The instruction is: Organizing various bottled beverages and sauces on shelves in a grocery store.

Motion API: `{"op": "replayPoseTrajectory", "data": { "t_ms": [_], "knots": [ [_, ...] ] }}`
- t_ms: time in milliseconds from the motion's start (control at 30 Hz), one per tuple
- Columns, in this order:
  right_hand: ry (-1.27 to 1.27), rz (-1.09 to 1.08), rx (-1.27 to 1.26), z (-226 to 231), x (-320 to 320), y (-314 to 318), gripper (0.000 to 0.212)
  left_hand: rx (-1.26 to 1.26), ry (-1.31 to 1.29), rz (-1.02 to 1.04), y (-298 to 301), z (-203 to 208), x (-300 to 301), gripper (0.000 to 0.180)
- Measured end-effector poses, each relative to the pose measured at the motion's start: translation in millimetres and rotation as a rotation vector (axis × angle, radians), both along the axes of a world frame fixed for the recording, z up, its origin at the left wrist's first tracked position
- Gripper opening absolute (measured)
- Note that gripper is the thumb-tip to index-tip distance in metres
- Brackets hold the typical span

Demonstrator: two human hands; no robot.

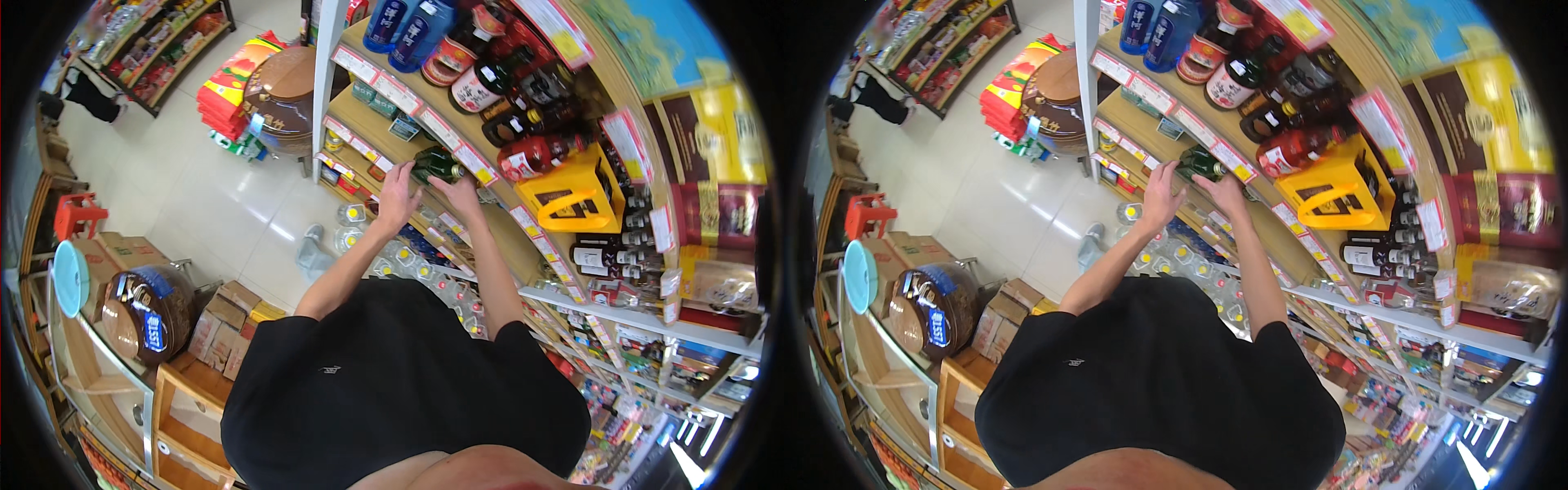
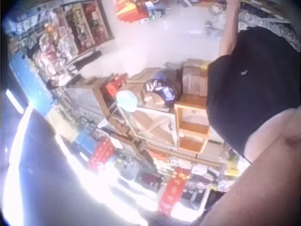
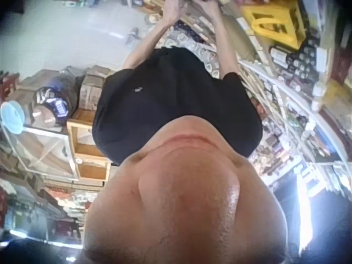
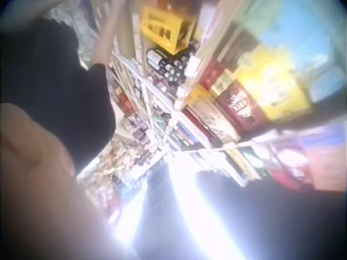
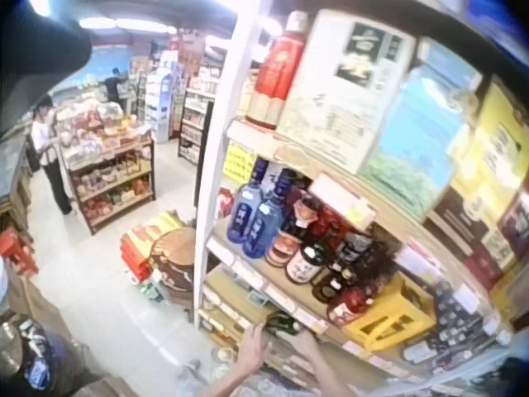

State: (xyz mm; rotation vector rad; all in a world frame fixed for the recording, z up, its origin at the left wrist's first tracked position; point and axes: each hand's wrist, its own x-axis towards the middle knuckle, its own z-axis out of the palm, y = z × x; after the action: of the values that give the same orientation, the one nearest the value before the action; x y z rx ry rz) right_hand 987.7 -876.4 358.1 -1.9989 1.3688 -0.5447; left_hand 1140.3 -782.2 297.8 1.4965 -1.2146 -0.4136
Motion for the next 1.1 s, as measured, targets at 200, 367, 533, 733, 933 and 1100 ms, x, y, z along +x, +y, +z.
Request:
{"op": "replayPoseTrajectory", "data": {
  "t_ms": [200, 367, 533, 733, 933, 1100],
  "knots": [
    [0.242, -0.203, 0.065, -30.2, 40.9, -32.4, 0.111, 0.115, 0.179, -0.247, -46.2, -37.1, 42.3, 0.031],
    [0.354, -0.220, 0.077, -35.7, 55.2, -38.8, 0.103, 0.143, 0.077, -0.437, -68.1, -66.2, 52.8, 0.022],
    [0.253, -0.327, 0.012, -70.9, 48.6, -33.2, 0.092, 0.207, 0.090, -0.551, -97.4, -88.9, 52.2, 0.020],
    [0.314, -0.492, -0.056, -81.3, 72.2, -7.0, 0.073, 0.317, 0.062, -0.659, -107.5, -81.4, 70.1, 0.018],
    [0.144, -0.529, -0.133, -99.7, 64.3, -17.0, 0.058, 0.255, 0.080, -0.652, -112.5, -84.0, 66.1, 0.019],
    [0.095, -0.548, -0.157, -105.6, 64.0, -23.2, 0.049, 0.546, 0.041, -0.877, -135.3, -69.1, 71.9, 0.021]
  ]
}}
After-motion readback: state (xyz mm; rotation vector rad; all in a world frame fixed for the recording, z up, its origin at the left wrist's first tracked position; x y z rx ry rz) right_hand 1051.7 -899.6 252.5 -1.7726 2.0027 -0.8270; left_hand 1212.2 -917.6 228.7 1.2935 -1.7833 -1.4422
